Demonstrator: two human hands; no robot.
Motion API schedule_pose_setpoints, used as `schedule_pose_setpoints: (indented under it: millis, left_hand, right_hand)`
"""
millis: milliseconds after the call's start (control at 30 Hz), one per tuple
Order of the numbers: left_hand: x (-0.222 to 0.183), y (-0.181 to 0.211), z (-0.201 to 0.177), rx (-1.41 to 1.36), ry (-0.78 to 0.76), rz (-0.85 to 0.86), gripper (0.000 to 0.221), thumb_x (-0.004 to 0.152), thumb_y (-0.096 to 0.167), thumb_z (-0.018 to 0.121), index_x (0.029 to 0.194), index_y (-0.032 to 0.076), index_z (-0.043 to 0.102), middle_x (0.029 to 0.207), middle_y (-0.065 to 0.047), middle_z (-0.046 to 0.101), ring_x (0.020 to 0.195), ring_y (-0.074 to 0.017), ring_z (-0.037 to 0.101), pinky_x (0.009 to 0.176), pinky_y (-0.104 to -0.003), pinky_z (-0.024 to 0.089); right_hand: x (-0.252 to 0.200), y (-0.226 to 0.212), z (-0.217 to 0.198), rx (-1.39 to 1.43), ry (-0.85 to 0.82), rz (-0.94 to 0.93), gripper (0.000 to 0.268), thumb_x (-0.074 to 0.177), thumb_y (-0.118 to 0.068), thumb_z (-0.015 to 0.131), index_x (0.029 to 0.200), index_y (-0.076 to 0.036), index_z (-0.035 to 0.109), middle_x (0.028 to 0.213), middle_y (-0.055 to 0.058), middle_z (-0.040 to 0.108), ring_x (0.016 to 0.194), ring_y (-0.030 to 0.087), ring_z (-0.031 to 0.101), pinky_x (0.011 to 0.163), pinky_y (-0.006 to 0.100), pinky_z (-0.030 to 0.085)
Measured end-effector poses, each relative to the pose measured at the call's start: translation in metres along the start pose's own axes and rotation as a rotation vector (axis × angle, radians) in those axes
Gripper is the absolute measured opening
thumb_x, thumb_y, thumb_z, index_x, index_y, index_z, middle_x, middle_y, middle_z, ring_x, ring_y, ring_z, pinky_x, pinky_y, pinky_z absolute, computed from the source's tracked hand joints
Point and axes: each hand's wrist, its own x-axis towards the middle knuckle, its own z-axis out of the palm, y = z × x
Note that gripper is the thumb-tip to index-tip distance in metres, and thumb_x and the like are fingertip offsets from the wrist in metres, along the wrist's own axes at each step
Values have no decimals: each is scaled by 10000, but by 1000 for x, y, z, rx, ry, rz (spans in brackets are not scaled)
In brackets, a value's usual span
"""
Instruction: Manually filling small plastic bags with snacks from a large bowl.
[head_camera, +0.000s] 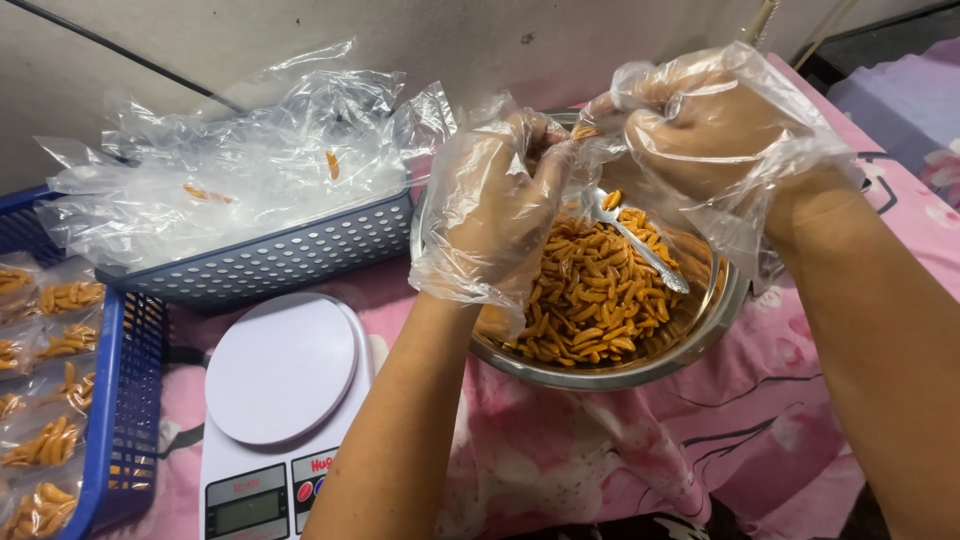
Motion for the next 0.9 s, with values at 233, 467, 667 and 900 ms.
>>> schedule_pose_setpoints:
  millis: [233, 467, 667, 900]
  left_hand:
    - [11, -5, 10, -99, -18, -24, 190, 1048, 192, 610, 1199, 80, 583, 1111, -81, 661, 974, -168, 661, 868, -271, 566]
    - [33, -6, 14, -189, -129, 88, 112, 1059, 13, 523, 1145, 36, 589, 1098, -121, 659, 1058, -217, 673, 997, -319, 577]
    - [20, -44, 29, 151, -90, 211, 489, 988, 271, 772, 1333, 73, 488, 1182, -117, 636, 1082, -256, 648, 1062, -379, 540]
    - [34, -41, 25, -130, -247, 94, 167, 1089, 94, 505, 1243, 28, 506, 1130, -127, 614, 1058, -240, 624, 1005, -342, 543]
  right_hand:
    - [9, 24, -4, -268, 13, 45, 340, 902, -362, 535, 745, -61, 516, 726, 101, 520, 682, 236, 464, 650, 436, 356]
    - [1, 6, -14, -113, -50, 49, 236, 886, -247, 527, 749, -63, 581, 695, 29, 510, 681, 180, 438, 637, 379, 383]
    - [23, 43, -14, -546, -318, -48, 557, 984, -521, 403, 847, 5, 525, 831, 182, 617, 814, 331, 598, 820, 467, 414]
    - [-2, 9, -17, -66, -72, 78, 410, 913, -249, 585, 610, -139, 331, 525, -17, 323, 506, 114, 281, 467, 351, 235]
